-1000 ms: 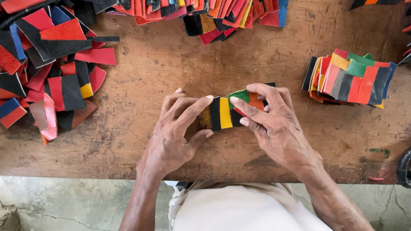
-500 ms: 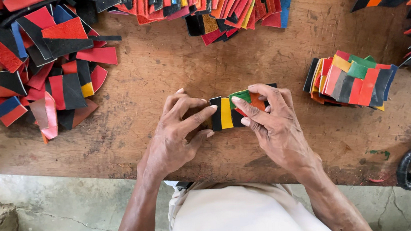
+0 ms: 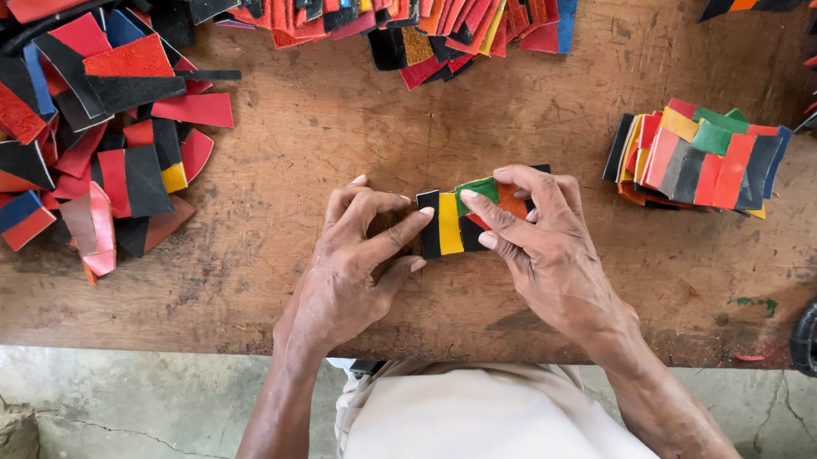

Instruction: The person sits at a wooden workbench and assembles small colorful foam pieces into patchwork panels, aligning pieces edge to edge by hand and stacking the finished panels with other completed stacks on the table. Loose foam pieces are picked one at a time from piles around the work area.

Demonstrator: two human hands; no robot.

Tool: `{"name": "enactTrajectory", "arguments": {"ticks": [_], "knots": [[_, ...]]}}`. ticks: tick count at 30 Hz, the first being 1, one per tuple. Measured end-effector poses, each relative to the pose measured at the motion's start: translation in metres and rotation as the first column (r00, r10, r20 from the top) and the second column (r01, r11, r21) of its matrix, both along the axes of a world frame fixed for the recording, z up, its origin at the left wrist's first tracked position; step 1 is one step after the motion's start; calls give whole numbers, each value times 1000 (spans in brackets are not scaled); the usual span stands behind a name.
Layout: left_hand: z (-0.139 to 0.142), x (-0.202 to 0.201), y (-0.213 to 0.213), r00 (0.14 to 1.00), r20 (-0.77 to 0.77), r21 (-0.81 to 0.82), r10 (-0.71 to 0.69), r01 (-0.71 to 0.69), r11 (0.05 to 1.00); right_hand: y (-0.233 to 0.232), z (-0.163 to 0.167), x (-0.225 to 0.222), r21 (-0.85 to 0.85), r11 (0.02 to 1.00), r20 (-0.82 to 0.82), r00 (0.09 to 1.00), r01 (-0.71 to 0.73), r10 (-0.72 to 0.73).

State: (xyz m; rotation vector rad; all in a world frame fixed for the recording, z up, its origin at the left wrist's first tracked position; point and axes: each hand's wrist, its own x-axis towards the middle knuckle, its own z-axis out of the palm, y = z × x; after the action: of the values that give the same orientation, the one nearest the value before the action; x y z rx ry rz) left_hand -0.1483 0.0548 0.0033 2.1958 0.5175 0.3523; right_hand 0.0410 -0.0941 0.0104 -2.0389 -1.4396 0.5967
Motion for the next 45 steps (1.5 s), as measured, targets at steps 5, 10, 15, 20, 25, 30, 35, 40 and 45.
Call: {"name": "enactTrajectory", "arguments": {"ticks": [5,10,15,20,25,30,35,40,45], "knots": [[1,-1,0,1000,1,0,-9,9,1000,0,0,0,-1,1000,-8,1000,3,-3],[1,0,0,1000,3,14,-19,19,1000,0,-1,-2,-1,1000,-1,1000,4,-4],[4,-2,0,1000,-2,-3,-30,30,1000,-1,0,-4,10,1000,28,1000,-2,2],[6,-13,-4,997,-14,-53,80,-80,995,-1,1,-7,14,1000,54,998,-12,11],[-3,-14,-7,978,41,19,206,-206,978,3,3,-6,-4,1000,65,998,-21,21],[-2,-7,-12,967,28,27,252,-253,967,3,5,-7,-2,1000,50,999,-12,12],[7,9,-18,967,-32,56,252,-249,967,5,9,-7,0,1000,21,1000,-4,4],[18,15,-18,975,-42,121,218,-211,970,6,15,-2,16,1000,78,997,6,-7],[25,23,-23,983,-9,73,186,-185,980,9,15,15,67,996,182,982,-58,45]]}}
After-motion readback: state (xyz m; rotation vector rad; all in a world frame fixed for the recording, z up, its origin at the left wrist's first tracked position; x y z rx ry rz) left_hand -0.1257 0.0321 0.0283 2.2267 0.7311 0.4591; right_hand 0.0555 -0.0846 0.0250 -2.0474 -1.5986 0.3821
